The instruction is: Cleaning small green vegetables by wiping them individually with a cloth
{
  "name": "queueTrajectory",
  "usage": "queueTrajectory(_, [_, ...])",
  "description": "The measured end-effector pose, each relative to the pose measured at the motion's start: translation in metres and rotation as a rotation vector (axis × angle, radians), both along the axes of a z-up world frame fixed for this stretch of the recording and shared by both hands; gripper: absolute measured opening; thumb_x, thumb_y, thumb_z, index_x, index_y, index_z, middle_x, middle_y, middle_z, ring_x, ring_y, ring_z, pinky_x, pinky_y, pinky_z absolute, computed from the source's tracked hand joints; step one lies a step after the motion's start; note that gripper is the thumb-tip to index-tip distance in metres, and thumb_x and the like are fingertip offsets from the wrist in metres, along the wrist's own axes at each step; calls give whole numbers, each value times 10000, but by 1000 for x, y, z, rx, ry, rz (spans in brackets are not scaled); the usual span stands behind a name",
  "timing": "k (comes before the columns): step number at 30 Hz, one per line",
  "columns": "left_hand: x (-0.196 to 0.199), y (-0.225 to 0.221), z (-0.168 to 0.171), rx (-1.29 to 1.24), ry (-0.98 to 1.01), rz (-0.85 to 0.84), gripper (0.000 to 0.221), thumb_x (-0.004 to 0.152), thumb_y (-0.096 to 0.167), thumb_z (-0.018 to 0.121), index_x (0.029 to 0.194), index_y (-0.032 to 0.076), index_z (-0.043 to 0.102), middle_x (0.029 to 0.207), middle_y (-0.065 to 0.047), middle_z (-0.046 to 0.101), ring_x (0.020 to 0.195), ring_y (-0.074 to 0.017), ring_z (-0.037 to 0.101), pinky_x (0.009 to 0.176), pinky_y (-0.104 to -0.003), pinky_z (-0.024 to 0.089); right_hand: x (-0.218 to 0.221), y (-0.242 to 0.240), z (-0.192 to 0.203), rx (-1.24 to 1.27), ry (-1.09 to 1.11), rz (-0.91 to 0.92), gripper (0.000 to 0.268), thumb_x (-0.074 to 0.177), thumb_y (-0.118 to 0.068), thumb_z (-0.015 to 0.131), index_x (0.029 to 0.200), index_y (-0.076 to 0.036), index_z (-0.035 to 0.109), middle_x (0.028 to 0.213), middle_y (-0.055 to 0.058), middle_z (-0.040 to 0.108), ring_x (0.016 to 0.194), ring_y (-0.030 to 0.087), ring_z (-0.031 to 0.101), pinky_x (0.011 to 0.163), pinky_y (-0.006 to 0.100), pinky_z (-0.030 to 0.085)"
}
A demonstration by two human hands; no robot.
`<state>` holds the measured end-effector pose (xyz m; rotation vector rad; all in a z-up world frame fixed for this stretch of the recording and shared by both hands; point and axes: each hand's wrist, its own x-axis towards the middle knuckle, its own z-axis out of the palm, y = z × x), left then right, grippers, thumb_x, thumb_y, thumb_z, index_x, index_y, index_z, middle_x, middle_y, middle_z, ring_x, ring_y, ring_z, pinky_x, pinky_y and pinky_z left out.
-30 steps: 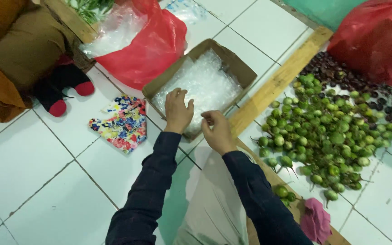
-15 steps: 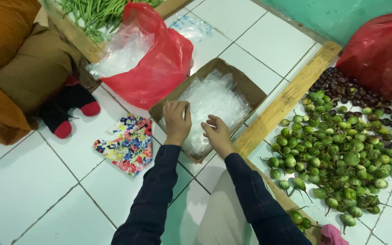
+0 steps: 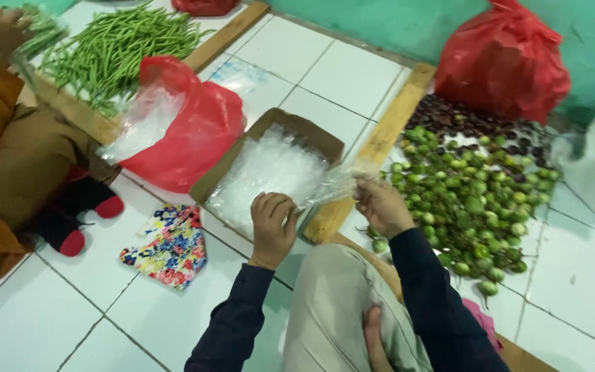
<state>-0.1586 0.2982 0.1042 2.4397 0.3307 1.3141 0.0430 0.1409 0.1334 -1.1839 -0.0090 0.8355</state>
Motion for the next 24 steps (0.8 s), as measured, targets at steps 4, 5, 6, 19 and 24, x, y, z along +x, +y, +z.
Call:
queueTrajectory(4, [14,-64,47,-367,20,-219,248,858,143,764,1088,118,673,963,-38,662,983,-285,676,1009,-476,472,-13,-64,19,-206,-495,-136,122,984,-92,691,1068,-16,736,766,149,675,657,230,704,534,324,557])
queueTrajectory(5, [21,-81,50,-577,30,-327,385,870,176,784,1205,85,617,933,-73,671,897,-267,677,915,-453,508,-21,-81,29,-222,-735,-111,107,1001,-107,666,1056,-55,742,774,101,646,654,192,671,565,302,546])
queueTrajectory(6, [28,-98,52,-788,43,-433,527,881,210,803,1322,51,563,903,-108,680,812,-249,677,820,-430,544,-28,-98,38,-241,-975,-82,113,1018,-122,642,1044,-95,748,783,52,617,651,155,639,596,280,535])
queueTrajectory(19, [94,-273,63,-954,139,-741,274,948,-7,666,1222,-6,671,805,-65,635,744,-103,526,701,-319,500,-54,-275,31,-238,-1047,-131,217,950,-228,730,1063,-44,723,877,91,630,787,246,670,686,371,567])
queueTrajectory(24, [102,-305,50,-733,311,-697,260,920,3,616,1168,15,693,769,-101,635,741,-201,636,720,-405,547,-36,-303,12,-288,-826,-363,160,944,-71,649,1021,-2,771,751,197,700,729,175,661,596,364,520])
